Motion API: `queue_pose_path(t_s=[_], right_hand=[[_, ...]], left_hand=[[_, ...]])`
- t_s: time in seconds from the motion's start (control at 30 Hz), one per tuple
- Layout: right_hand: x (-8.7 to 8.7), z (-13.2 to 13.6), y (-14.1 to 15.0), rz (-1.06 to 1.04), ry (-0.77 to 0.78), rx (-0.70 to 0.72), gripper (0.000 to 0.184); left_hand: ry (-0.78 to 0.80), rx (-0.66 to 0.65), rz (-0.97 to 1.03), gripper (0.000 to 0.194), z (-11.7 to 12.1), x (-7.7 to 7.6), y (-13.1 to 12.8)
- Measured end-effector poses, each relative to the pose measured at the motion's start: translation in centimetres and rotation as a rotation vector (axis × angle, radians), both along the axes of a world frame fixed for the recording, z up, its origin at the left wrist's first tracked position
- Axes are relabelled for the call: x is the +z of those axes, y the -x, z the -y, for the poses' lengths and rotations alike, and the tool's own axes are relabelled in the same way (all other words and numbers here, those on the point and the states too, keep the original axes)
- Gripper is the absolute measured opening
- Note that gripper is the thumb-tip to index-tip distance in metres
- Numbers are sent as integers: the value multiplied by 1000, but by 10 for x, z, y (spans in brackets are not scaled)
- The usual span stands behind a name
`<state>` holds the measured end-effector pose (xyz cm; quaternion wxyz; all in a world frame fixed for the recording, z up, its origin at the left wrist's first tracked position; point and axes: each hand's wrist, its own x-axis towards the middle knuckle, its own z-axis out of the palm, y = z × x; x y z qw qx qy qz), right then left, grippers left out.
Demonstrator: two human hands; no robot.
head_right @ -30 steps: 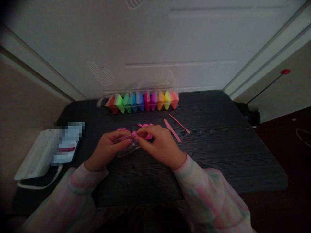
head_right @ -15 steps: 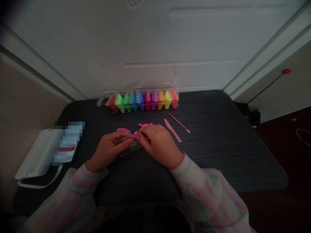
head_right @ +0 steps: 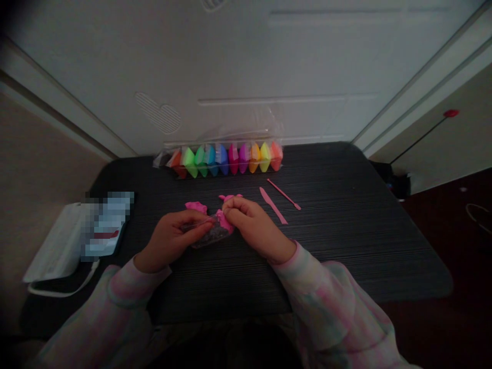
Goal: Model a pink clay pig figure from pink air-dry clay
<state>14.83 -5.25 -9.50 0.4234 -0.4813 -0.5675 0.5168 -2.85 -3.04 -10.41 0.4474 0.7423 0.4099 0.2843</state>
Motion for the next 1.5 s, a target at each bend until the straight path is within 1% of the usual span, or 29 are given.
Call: queue_pose_path(t_s=[0.03, 0.1, 0.17, 0.23, 0.33, 0.4, 0.5, 0.63, 0.7, 0.8, 1.13, 1.3, 1.5], right_hand=[[-1, 0, 0, -4, -8, 2, 16], [-1, 1, -1, 63, -75, -8, 15], [1, 3, -1, 175, -193, -60, 10], [4, 5, -1, 283, -353, -112, 10], [6, 7, -1, 444, -595, -109, 16], [5, 7, -1, 545, -696, -94, 14], [1, 6, 0, 675, -777, -114, 12], [-3, 5, 2, 767, -855, -146, 10], [-4, 5, 3, 787, -869, -152, 10], [-4, 6, 4, 827, -865, -150, 10], [-8, 6, 9, 895, -842, -205, 10], [-8, 6, 10, 913, -810, -236, 11], [-6, 7, 9, 936, -783, -168, 12]], left_hand=[[-89, 5, -14, 12, 0, 0, 0], [-317, 27, -47, 10, 1, -1, 0], [-538, 63, -72, 8, 2, -2, -1], [-677, 94, -95, 9, 3, -3, -1], [-789, 105, -143, 10, 4, -5, 0], [-857, 91, -180, 11, 4, -6, 0], [-950, 58, -224, 14, 3, -10, 1], [-1073, 63, -198, 14, 1, -11, 1], [-1104, 66, -188, 13, 1, -11, 1], [-1102, 53, -197, 11, 1, -11, 0], [-1060, 16, -173, 14, 2, -13, -1], [-1068, -27, -165, 19, 1, -17, 0], [-1043, -69, -163, 21, -1, -19, 3]])
